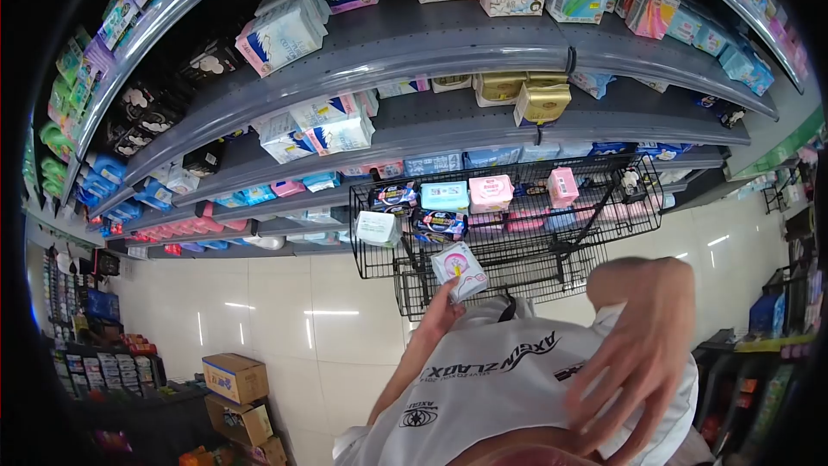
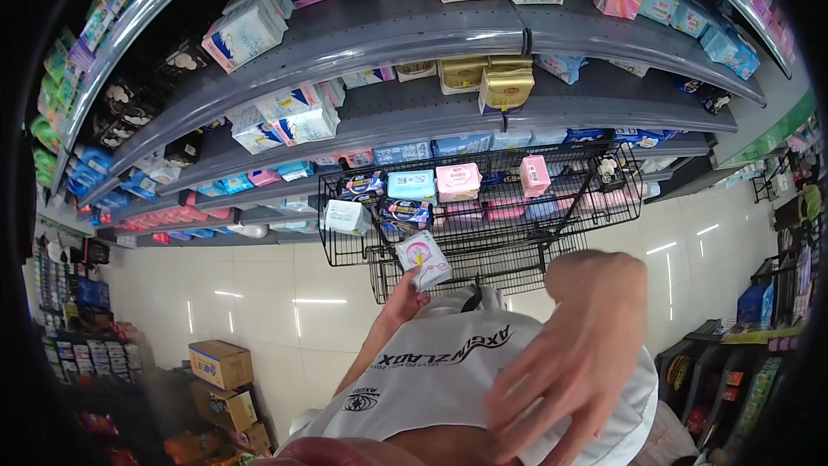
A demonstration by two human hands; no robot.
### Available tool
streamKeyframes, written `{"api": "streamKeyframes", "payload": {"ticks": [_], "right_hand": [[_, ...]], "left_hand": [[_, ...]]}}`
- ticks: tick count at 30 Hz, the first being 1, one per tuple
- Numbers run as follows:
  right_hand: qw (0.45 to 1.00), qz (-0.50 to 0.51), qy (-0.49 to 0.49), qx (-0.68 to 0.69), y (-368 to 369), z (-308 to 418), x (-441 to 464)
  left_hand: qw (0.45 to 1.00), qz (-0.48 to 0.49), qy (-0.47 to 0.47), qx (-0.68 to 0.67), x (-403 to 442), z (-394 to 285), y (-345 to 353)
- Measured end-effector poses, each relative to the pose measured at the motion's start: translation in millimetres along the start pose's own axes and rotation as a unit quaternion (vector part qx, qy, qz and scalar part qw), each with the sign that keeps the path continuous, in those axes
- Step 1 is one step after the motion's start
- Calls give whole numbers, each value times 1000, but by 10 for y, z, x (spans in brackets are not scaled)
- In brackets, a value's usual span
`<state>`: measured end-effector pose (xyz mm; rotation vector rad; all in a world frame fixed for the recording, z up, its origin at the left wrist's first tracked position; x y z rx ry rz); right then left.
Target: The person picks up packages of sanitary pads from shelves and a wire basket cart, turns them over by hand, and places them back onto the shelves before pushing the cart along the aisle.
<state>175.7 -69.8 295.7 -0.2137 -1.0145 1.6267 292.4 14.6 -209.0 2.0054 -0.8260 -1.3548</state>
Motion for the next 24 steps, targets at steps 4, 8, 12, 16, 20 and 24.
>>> {"api": "streamKeyframes", "payload": {"ticks": [4,8,12,16,20,24], "right_hand": [[999,-30,15,-17,-262,121,133],[988,144,56,-25,61,226,236],[974,209,88,13,20,183,325],[987,140,61,-57,-110,245,387],[980,196,40,20,20,244,339],[972,227,12,57,107,298,343]], "left_hand": [[1000,5,21,9,18,-54,-33],[1000,-6,30,4,-91,-114,21],[999,-22,39,12,-168,-161,59],[999,-26,38,9,-173,-160,66],[998,-26,44,22,-170,-158,70],[999,-16,41,31,-212,-137,165]]}}
Point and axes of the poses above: each hand's wrist, its own x-axis towards the middle knuckle, its own y-axis out of the palm, z = x × y, the point moved 10 cm from there along x, towards the middle knuckle, and after that the axes turned 11 degrees about z, right-handed, at the moved point
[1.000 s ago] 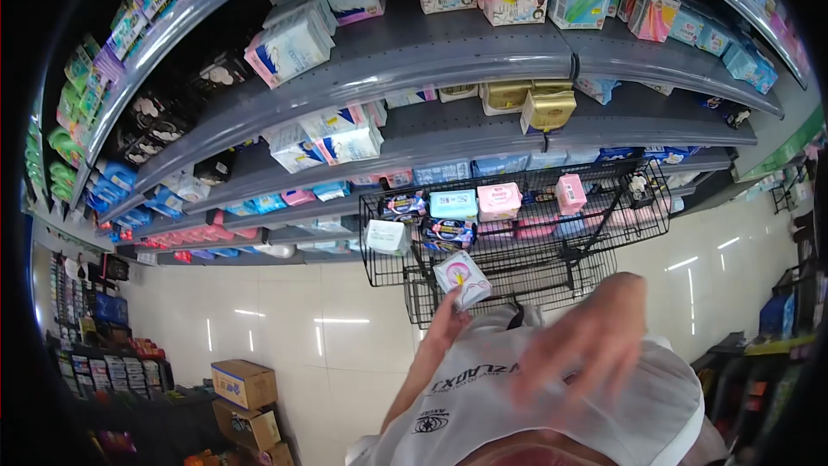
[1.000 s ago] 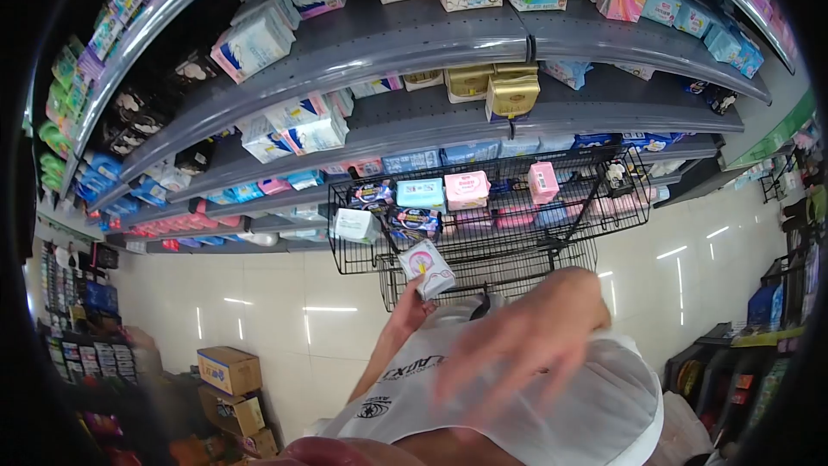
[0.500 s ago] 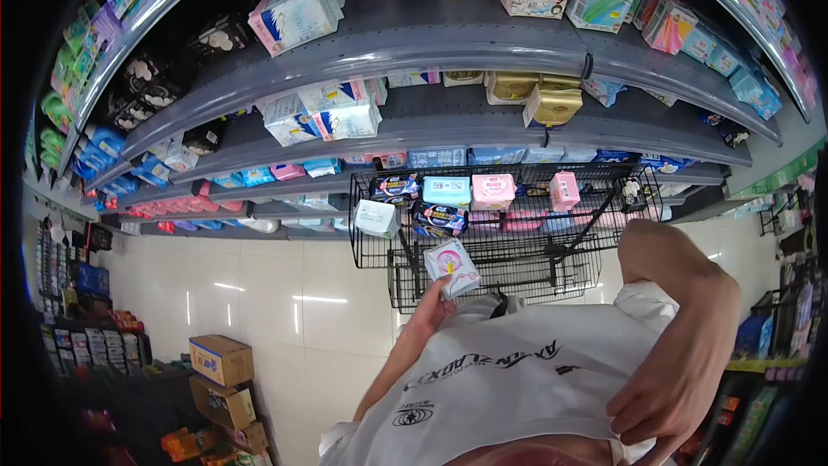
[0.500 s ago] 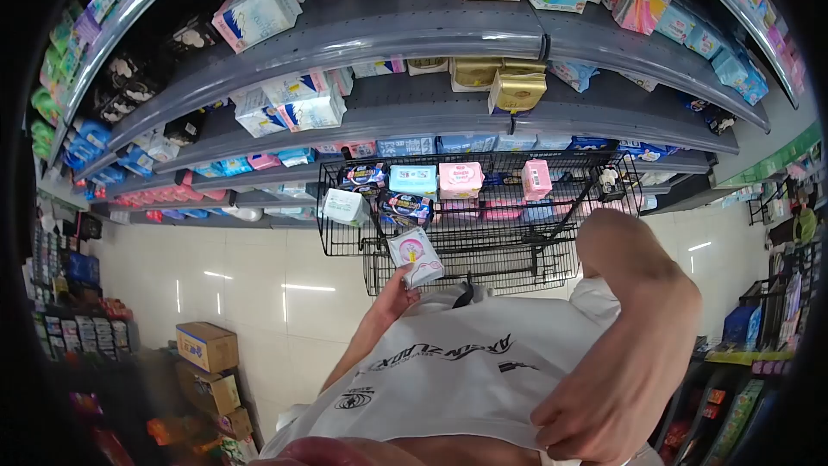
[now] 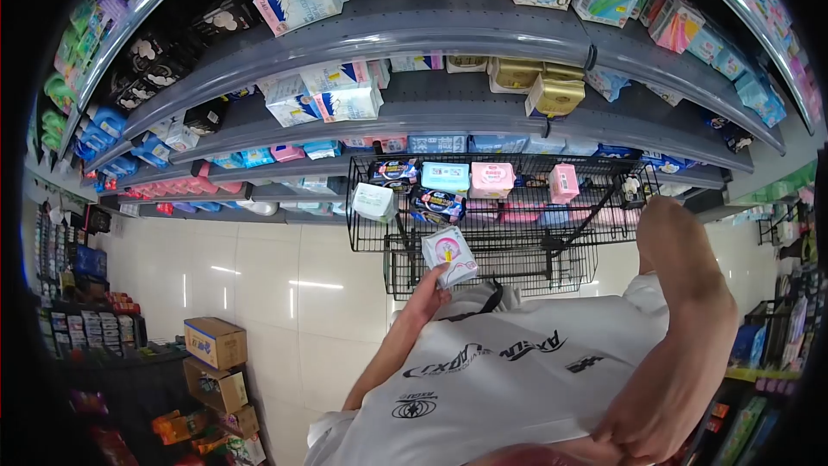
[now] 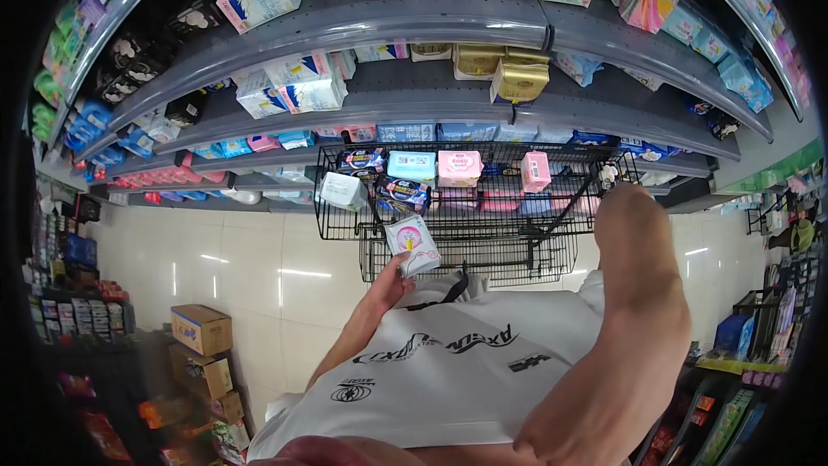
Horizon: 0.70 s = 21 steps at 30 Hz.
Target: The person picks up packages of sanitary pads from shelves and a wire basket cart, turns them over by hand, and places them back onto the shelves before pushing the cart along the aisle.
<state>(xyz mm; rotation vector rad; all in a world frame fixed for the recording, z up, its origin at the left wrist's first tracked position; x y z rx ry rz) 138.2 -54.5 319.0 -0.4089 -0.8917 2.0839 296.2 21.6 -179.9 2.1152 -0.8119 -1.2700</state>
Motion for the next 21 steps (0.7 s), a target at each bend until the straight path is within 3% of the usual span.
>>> {"api": "streamKeyframes", "payload": {"ticks": [5,8,12,15,19,21], "right_hand": [[997,37,-41,53,86,135,148],[988,-149,-36,6,-144,183,57],[964,-263,-24,-25,-235,168,-45],[971,-228,-54,-46,-237,203,-9],[999,-7,-23,28,69,77,245],[998,46,-18,50,202,71,308]], "left_hand": [[1000,8,-6,9,-6,16,65],[1000,-1,-6,9,15,40,50],[1000,-6,-8,8,42,77,-17],[1000,-8,-11,-6,42,111,-47],[1000,-2,-3,-2,19,109,-46],[1000,-7,-3,-6,-22,105,-11]]}}
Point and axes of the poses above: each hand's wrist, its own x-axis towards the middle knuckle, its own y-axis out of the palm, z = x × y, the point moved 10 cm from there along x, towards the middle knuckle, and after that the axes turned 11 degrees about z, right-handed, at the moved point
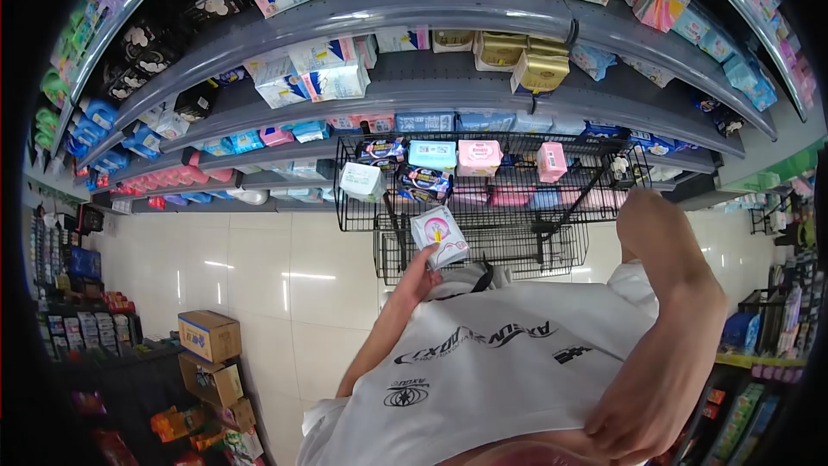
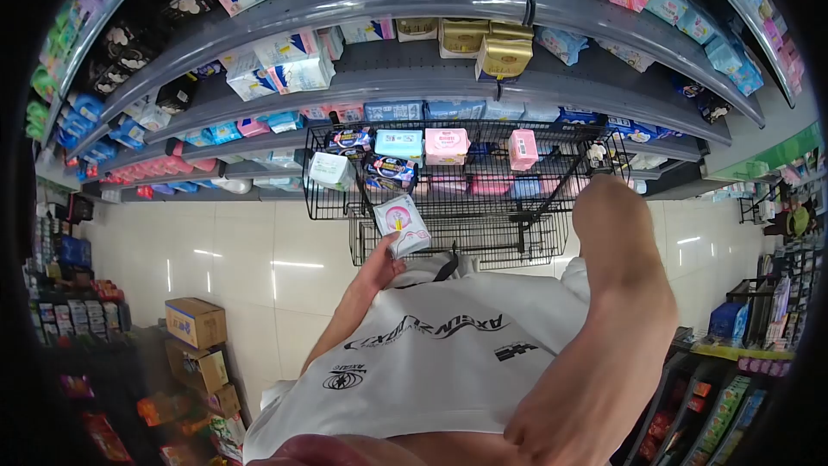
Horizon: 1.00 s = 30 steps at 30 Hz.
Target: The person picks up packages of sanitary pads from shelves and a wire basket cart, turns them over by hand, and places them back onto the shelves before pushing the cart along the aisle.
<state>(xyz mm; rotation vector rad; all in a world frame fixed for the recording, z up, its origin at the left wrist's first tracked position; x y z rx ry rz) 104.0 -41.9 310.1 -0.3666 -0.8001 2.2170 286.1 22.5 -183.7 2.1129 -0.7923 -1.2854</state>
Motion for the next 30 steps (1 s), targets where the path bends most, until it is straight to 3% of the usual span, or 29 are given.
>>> {"api": "streamKeyframes", "payload": {"ticks": [2,6,9,10,12,13,15,18,19,21,23,27,29,30], "right_hand": [[987,-159,-7,-13,-216,30,-37],[988,-122,14,-91,-161,187,12],[970,-187,14,-156,-86,255,105],[935,-317,25,-159,-155,187,154],[886,-438,33,-150,-219,186,-28],[938,-317,-6,-141,-305,181,-10],[973,-189,-52,-125,-281,168,76],[983,-166,-37,-68,-313,48,205],[995,-40,-28,-89,-145,31,355],[991,83,-23,-106,46,0,481],[997,-13,-6,-74,-139,-17,533],[993,-107,37,-46,-412,-60,513],[979,-157,84,-102,-511,-81,491],[937,-286,130,-150,-467,-95,577]], "left_hand": [[1000,4,2,5,-11,-12,27],[1000,12,5,0,-57,5,46],[1000,15,12,1,-54,28,-9],[1000,16,14,5,-80,19,1],[1000,15,18,7,-123,7,-13],[1000,15,20,17,-147,-7,-20],[1000,9,20,-2,-201,-14,-53],[999,21,34,-4,-322,-61,-62],[999,17,30,-10,-330,-39,-130],[999,20,35,-7,-343,-30,-240],[999,7,34,-13,-394,-22,-294],[999,39,25,-12,-465,-6,-313],[999,29,18,-8,-466,-2,-349],[999,29,8,-11,-447,39,-378]]}}
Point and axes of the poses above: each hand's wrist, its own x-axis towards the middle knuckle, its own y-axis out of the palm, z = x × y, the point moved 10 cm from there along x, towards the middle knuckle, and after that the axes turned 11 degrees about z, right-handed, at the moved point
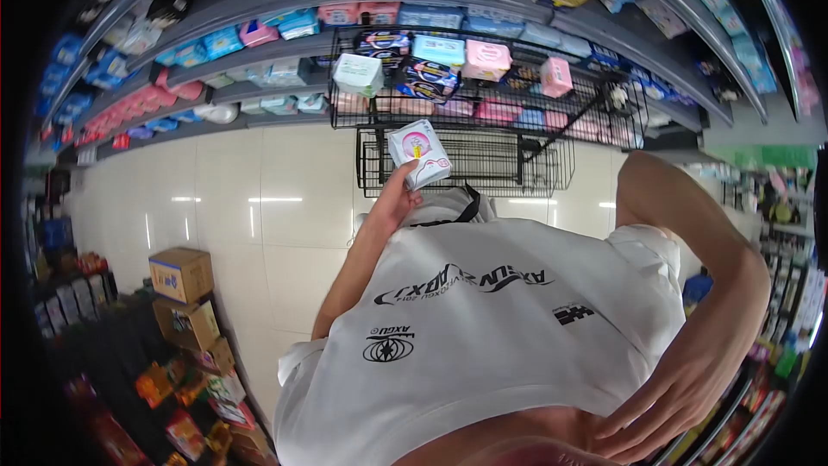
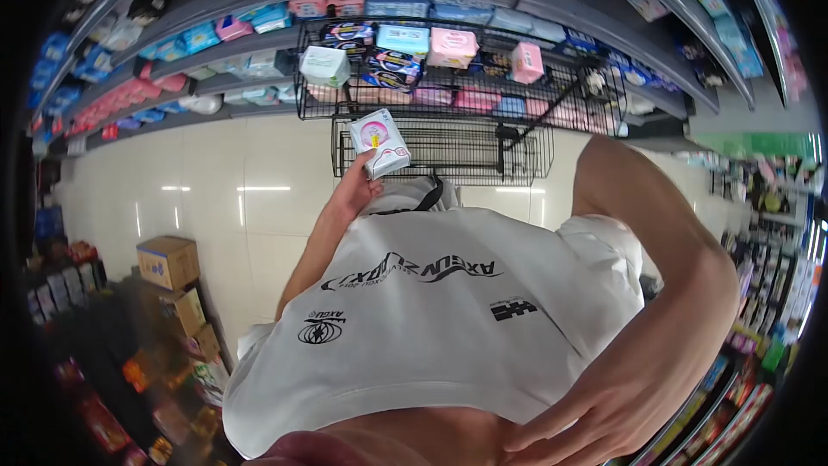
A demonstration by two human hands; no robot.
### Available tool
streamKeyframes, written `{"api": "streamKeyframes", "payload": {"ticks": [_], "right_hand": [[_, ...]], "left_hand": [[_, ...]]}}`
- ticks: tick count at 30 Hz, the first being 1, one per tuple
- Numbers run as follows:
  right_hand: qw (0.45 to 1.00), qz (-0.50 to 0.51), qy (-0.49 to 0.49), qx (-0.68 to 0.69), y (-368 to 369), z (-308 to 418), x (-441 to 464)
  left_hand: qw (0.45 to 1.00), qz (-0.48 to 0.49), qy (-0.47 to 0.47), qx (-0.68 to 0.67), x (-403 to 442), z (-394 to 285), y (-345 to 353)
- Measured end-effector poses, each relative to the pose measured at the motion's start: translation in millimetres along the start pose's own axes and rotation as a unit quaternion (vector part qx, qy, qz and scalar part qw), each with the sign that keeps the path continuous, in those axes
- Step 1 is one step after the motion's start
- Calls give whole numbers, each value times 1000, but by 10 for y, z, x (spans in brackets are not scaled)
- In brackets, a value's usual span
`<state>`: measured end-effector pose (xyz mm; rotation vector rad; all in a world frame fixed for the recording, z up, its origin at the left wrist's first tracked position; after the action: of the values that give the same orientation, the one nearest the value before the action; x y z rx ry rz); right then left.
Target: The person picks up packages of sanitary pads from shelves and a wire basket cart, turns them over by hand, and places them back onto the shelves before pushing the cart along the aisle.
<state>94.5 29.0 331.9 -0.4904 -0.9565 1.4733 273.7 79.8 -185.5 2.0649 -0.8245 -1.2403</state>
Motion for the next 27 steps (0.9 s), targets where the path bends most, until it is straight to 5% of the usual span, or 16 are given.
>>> {"api": "streamKeyframes", "payload": {"ticks": [1,2,7,15,22,27], "right_hand": [[989,-127,64,-32,51,-22,2],[990,-130,57,5,10,-116,-4],[992,9,23,124,-1,-320,165],[980,-5,60,189,-57,-347,286],[971,-229,68,-23,-30,5,43],[976,-202,16,-77,336,649,-689]], "left_hand": [[1000,9,-15,6,-9,37,13],[1000,7,-23,3,-30,62,10],[995,40,-89,16,-85,233,13],[988,45,-143,46,-40,446,-98],[985,34,-143,94,-30,434,0],[986,13,-147,78,152,766,20]]}}
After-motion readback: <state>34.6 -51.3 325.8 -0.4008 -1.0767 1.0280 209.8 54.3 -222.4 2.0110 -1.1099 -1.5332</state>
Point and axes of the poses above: each hand's wrist, its own x-axis towards the middle knuckle, its own y-axis out of the palm, z = x × y, the point moved 10 cm from there along x, towards the middle knuckle, and after that the axes turned 11 degrees about z, right-handed, at the moved point
